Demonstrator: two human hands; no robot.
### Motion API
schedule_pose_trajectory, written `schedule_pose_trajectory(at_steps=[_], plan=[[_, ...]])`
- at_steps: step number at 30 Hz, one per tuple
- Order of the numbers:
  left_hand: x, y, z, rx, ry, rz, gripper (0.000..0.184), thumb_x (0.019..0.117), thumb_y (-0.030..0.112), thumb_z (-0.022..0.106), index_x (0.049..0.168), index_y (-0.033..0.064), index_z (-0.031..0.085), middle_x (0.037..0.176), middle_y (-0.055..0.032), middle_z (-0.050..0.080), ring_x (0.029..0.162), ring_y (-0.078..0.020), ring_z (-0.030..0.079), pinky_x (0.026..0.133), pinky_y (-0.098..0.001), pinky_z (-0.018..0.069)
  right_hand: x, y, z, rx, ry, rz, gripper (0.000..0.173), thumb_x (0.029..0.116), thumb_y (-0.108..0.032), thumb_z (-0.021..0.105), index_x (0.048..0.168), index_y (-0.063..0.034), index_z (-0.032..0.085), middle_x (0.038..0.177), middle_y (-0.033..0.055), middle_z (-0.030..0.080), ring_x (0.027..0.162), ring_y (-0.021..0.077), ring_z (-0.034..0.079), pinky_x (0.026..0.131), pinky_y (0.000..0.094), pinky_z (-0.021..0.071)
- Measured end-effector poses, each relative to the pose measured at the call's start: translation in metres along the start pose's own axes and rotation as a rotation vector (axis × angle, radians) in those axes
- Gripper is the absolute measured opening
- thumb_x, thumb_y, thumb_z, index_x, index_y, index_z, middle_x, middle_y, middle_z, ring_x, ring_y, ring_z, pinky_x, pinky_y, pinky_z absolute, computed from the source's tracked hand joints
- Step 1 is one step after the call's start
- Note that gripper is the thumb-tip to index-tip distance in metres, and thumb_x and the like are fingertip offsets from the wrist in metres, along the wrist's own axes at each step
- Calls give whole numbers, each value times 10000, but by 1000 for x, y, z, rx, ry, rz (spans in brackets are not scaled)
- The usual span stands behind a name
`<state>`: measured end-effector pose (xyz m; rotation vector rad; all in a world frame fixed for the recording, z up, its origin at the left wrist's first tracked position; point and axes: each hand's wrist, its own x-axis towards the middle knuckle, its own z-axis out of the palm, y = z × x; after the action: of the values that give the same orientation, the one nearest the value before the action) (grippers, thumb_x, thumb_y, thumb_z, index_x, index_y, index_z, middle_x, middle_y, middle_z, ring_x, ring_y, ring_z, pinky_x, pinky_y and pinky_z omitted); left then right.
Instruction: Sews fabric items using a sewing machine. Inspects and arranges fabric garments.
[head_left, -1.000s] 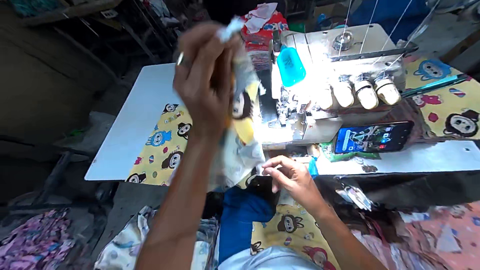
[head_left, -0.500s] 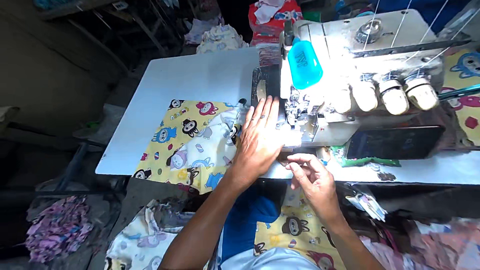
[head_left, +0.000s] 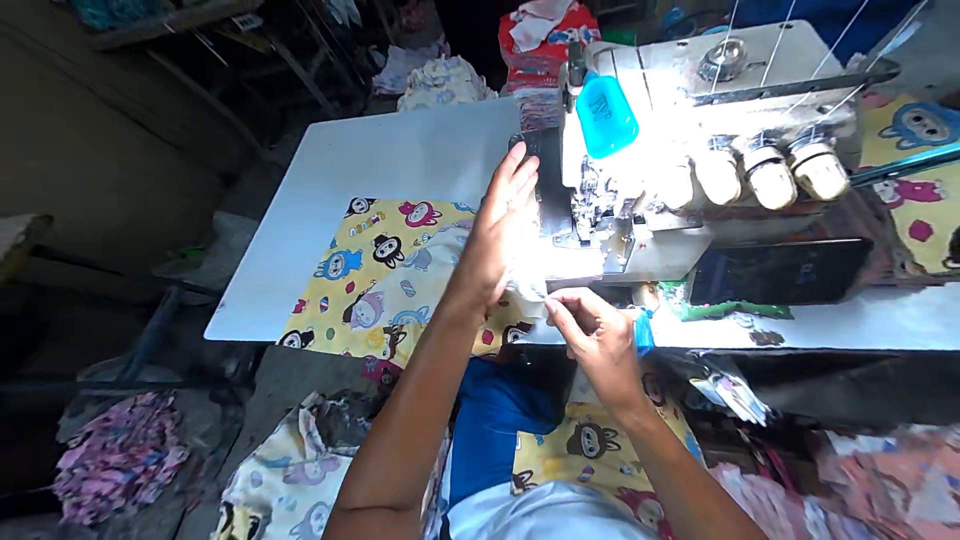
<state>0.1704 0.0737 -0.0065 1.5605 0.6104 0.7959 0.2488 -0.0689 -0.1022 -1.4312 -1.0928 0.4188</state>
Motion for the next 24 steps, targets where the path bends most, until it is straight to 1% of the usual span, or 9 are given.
schedule_pose_trajectory(at_steps=[2, 4, 7, 12, 15, 17, 19, 20, 24], plan=[[2, -2, -22, 40, 103, 22, 624, 973, -39, 403, 1581, 50, 299, 1579, -118, 427, 1399, -191, 495, 1117, -376, 464, -1, -3, -8, 64, 21, 11, 132, 990, -154, 652, 1006, -53, 734, 835, 10, 679, 578, 11, 560, 519, 161, 486], [6, -19, -55, 248, 225, 96, 608, 968, -43, 464, 1560, 33, 351, 1588, -114, 422, 1428, -198, 460, 1118, -389, 453, -5, -2, -18, 75, 56, 18, 107, 978, -132, 653, 1003, -44, 709, 867, 22, 670, 586, 18, 567, 515, 165, 500], [3, -43, -87, 442, 321, -18, 566, 971, -69, 497, 1521, 52, 447, 1556, -126, 473, 1379, -251, 505, 1062, -420, 472, -12, -1, -33, 95, 48, 45, 130, 986, -133, 642, 1035, -25, 695, 911, 27, 659, 574, 23, 578, 504, 165, 526], [-3, -58, -96, 557, 13, -141, 509, 986, -89, 492, 1464, 79, 542, 1486, -144, 543, 1274, -281, 590, 993, -446, 518, -19, -8, -35, 300, -26, 82, 117, 982, -41, 617, 1058, 41, 650, 1064, 66, 708, 568, 50, 641, 528, 201, 593], [3, -62, -89, 691, -110, -87, 478, 981, -64, 548, 1452, 14, 547, 1486, -171, 547, 1296, -323, 577, 1057, -453, 479, -21, -14, -27, 392, -47, 93, 96, 966, 5, 627, 1051, 45, 649, 988, 71, 753, 631, 107, 714, 609, 240, 639], [9, -69, -87, 802, -138, -2, 352, 985, -26, 579, 1331, -66, 629, 1324, -244, 640, 1214, -380, 610, 1061, -481, 460, -20, -18, -22, 439, -54, 84, 128, 934, 73, 629, 1060, 46, 626, 910, 75, 765, 683, 141, 745, 667, 264, 653], [15, -75, -90, 863, -169, 105, 188, 952, -24, 608, 1081, -88, 728, 1162, -253, 686, 1127, -391, 638, 1032, -503, 462, -20, -21, -19, 454, -74, 51, 161, 937, 96, 604, 1090, 52, 585, 926, 74, 746, 735, 143, 746, 717, 268, 652], [17, -75, -93, 853, -176, 136, 158, 945, -18, 624, 1027, -82, 743, 1152, -248, 683, 1116, -381, 638, 1017, -498, 473, -20, -21, -20, 435, -86, 25, 164, 950, 85, 590, 1112, 58, 585, 953, 68, 737, 765, 132, 742, 741, 263, 647], [15, -50, -113, 693, -138, 222, 180, 959, 89, 630, 1059, -13, 739, 1396, -139, 624, 1275, -252, 593, 1012, -436, 500, -22, -17, -31, 327, -89, -20, 196, 968, 56, 517, 1100, 67, 662, 997, 50, 716, 800, 86, 714, 758, 231, 628]])
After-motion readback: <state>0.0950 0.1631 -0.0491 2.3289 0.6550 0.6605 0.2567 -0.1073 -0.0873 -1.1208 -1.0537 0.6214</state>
